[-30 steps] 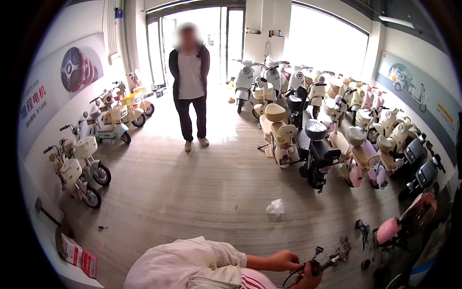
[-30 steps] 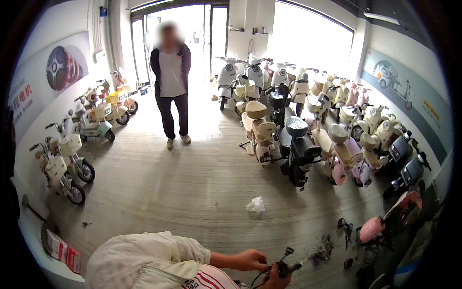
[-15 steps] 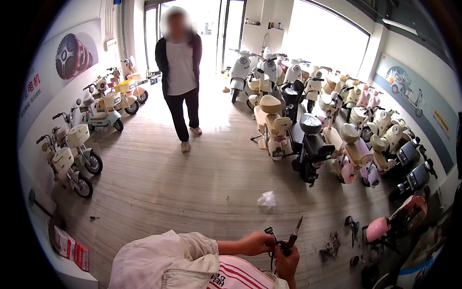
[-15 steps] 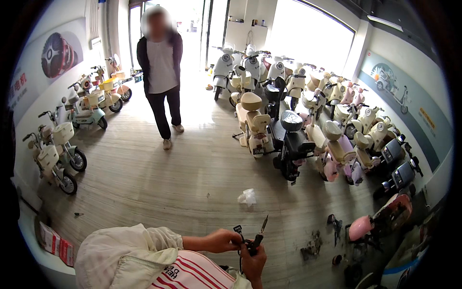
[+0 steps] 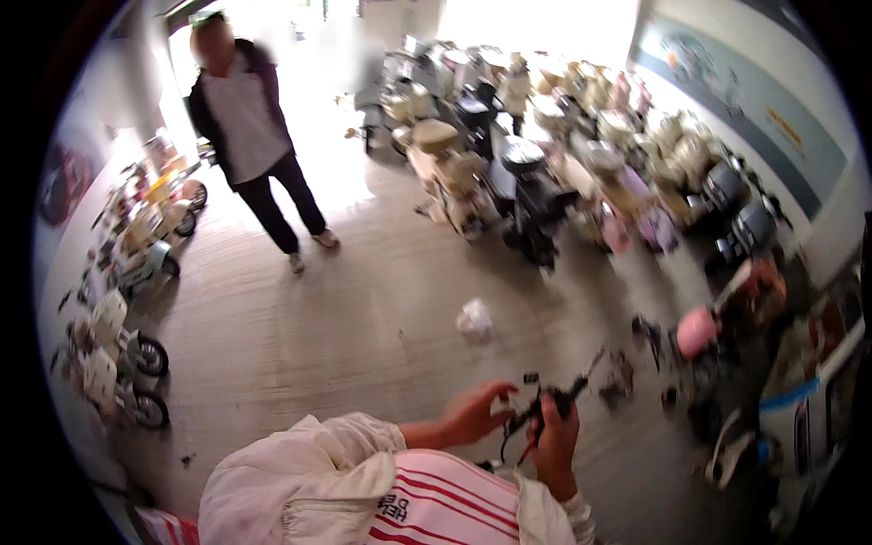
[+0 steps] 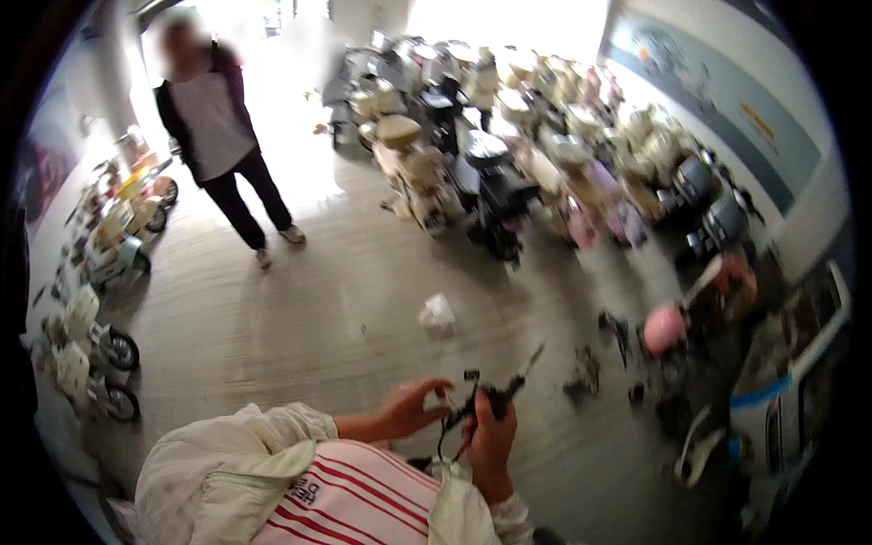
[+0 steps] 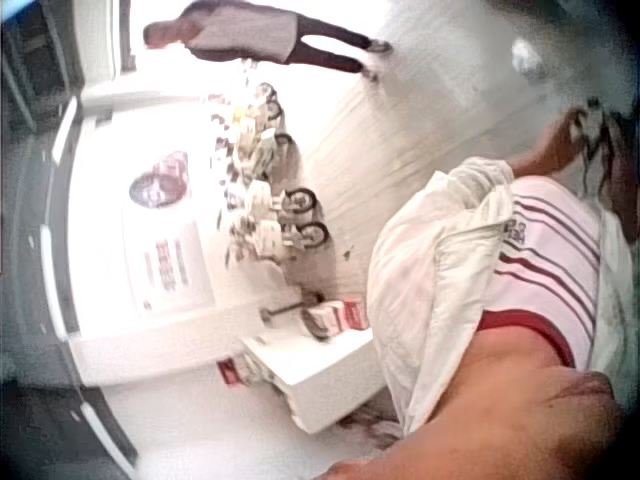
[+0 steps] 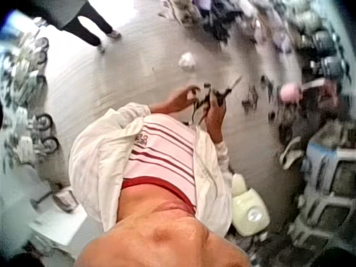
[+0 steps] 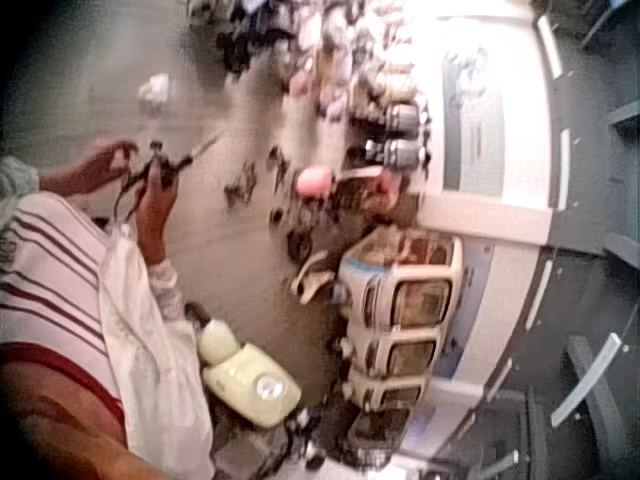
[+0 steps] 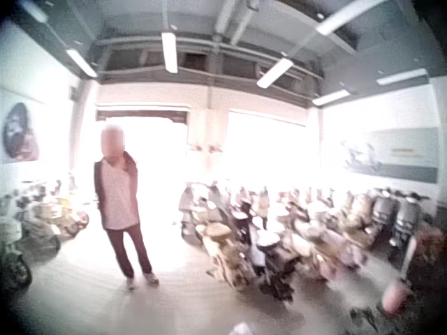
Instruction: The person sits on the ground and sorts through a tray of small metal parts, then walks into a scooter shop and picks up a soldering iron. They approach a disassembled pink scooter and begin working on its internal components.
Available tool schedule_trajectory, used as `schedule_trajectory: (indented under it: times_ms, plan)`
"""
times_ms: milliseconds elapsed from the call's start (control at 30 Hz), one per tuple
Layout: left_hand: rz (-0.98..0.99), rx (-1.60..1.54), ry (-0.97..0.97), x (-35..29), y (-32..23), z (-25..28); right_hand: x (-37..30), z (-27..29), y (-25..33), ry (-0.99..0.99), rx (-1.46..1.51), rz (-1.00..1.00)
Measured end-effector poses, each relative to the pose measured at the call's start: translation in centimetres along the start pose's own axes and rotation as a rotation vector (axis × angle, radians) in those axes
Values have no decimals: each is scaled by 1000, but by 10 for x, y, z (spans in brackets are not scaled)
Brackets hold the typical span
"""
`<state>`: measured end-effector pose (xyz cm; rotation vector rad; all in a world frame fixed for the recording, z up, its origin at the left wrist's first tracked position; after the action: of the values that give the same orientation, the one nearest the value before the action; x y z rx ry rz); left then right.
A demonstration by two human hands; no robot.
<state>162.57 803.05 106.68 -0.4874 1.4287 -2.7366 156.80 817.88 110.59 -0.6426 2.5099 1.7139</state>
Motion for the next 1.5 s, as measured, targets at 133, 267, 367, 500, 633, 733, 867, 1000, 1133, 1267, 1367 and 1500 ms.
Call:
schedule_trajectory:
  times_ms: [133, 267, 367, 500, 633, 733, 867, 1000, 1133, 1267, 1367, 1500]
  plan:
    - [-188, 257, 50, 10, -34, 22, 6, -1, 4, 44, -17, 18]
    - [-394, 235, 54, 25, -42, 5, 7, 12, 8, 2, 44, 78]
    - [-452, 173, 83, 30, -40, -1, 7, 21, 1, -3, 34, 39]
    - [-415, 135, 183, 32, -40, -5, 5, 24, -2, -1, 49, 22]
    - [-265, 26, 226, 32, -33, -14, 7, 26, -6, 1, 59, 17]
    - [83, -333, 202, 28, -22, -27, 9, 28, -11, -30, 39, 56]
    - [973, -1223, 402, 21, -7, -37, 9, 30, -14, 8, -111, 70]
    - [1190, -1492, 438, 17, 8, -45, 11, 28, -7, 48, -154, 95]
    - [1036, -1345, 453, 23, 6, -30, 21, 19, -7, 9, -97, 158]
    - [848, -787, 381, 2, 27, 2, 11, -8, -9, 123, -340, 43]
    - [728, -656, 611, 21, 13, -35, 12, 20, 3, -24, -194, 155]
    - [506, -798, 368, 4, 27, -25, -10, -18, 4, 39, -236, 98]
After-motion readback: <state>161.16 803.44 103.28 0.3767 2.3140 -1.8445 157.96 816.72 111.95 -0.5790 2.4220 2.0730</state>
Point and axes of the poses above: each hand's wrist, its own x-axis towards the middle knuckle, its own z-axis out of the back of the hand, y = z × x, the point moved 4 cm from there along x, towards the middle knuckle, and after that the axes turned 5 degrees about y, right-handed, at the moved point
